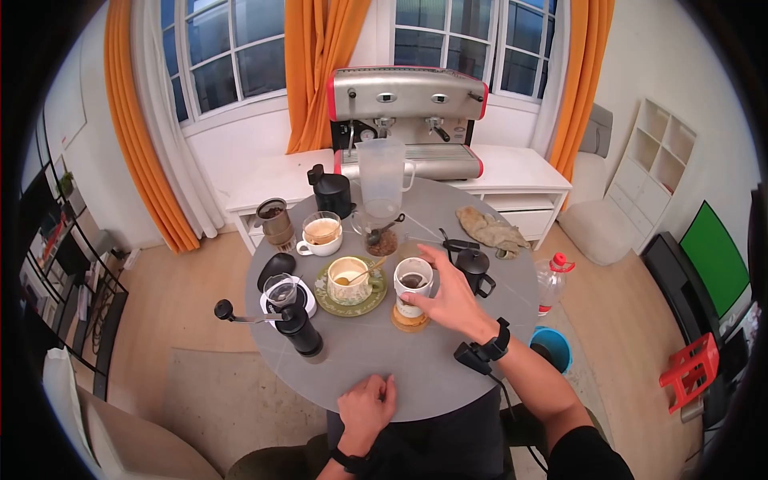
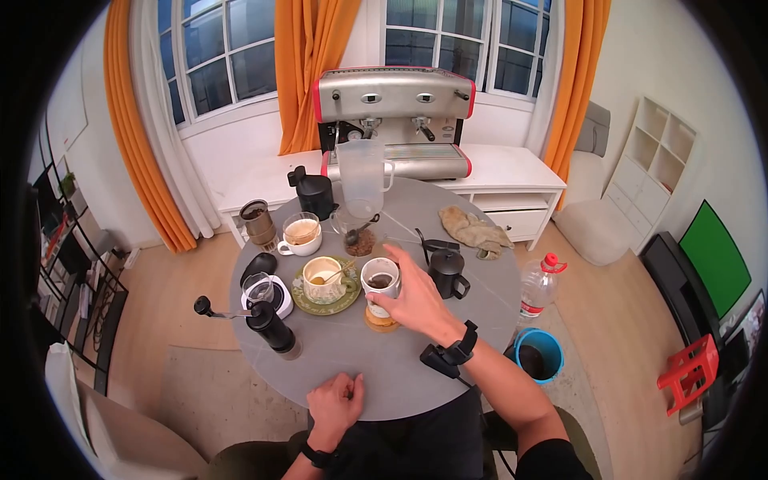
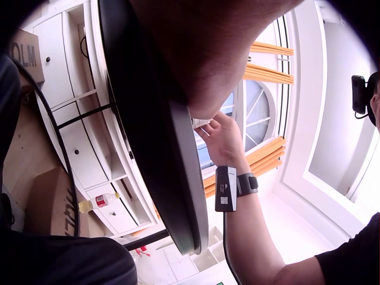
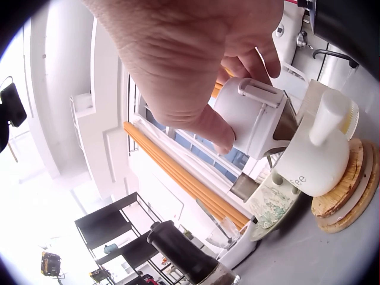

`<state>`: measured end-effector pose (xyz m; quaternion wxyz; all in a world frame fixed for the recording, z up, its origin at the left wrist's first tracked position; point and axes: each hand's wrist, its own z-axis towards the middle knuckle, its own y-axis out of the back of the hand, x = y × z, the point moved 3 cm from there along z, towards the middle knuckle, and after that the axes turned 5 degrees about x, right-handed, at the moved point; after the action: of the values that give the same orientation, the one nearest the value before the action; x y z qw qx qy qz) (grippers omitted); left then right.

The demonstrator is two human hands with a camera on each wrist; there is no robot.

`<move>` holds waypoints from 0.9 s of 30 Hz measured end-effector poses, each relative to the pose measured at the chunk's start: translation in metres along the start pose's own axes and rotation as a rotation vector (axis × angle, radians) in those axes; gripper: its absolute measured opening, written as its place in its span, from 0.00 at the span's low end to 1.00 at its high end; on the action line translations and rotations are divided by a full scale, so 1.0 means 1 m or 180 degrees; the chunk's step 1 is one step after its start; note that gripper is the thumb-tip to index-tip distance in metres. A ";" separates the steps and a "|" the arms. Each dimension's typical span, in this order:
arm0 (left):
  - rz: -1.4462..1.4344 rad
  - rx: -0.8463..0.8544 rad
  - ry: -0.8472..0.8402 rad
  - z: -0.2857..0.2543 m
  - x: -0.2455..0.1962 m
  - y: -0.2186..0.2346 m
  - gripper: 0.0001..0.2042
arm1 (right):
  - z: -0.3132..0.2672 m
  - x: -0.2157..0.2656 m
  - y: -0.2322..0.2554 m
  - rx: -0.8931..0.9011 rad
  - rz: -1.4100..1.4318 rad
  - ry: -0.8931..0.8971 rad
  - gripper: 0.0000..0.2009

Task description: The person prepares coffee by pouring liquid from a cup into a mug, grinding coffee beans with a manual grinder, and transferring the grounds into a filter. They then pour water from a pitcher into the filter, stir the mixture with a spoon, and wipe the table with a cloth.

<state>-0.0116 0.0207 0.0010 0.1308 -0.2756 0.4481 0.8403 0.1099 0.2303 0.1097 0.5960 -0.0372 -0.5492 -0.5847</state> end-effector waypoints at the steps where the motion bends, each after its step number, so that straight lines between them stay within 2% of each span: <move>1: 0.0005 0.0015 0.0018 0.000 0.000 0.001 0.18 | -0.001 0.000 -0.001 0.0003 0.0022 -0.0012 0.46; 8: 0.0016 0.0001 -0.0010 -0.001 0.002 -0.002 0.18 | 0.002 0.003 0.002 0.0067 0.0076 -0.0158 0.44; 27: 0.0011 0.0003 -0.0036 0.000 0.000 -0.001 0.18 | 0.007 -0.004 0.006 0.0014 0.0182 -0.0039 0.46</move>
<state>-0.0115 0.0214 0.0003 0.1321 -0.2700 0.4482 0.8419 0.1111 0.2393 0.1131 0.6092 -0.0551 -0.5529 -0.5659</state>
